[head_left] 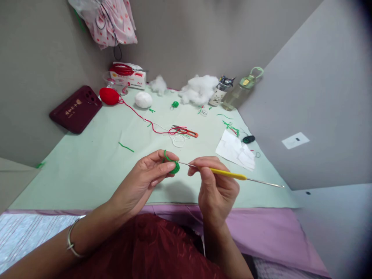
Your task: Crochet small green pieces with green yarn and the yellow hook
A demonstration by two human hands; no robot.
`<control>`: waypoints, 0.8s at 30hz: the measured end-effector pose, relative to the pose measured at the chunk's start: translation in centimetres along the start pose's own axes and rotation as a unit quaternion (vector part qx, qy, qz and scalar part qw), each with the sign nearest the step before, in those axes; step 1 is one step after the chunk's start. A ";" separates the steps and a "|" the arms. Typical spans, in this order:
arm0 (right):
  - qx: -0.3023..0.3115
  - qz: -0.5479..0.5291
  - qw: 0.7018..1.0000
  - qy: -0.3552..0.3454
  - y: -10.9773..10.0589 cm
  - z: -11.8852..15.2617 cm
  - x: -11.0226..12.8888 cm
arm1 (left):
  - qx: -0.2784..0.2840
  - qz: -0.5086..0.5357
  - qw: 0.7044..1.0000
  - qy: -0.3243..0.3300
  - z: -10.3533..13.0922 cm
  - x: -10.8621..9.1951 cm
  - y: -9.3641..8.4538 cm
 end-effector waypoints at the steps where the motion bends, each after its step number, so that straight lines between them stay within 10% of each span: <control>1: 0.002 0.001 1.000 -0.002 0.0 0.0 0.0 | -0.001 0.000 1.000 -0.002 0.0 0.0 0.0; 24: 0.006 0.079 0.990 -0.113 0.7 1.7 0.7 | 0.028 0.023 0.999 -0.002 0.5 0.3 0.8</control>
Point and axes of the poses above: each hand's wrist, its own z-axis away from the middle knuckle, its own y-axis out of the palm, x = y × z, the point moved 6 cm from there along -z, towards the middle knuckle
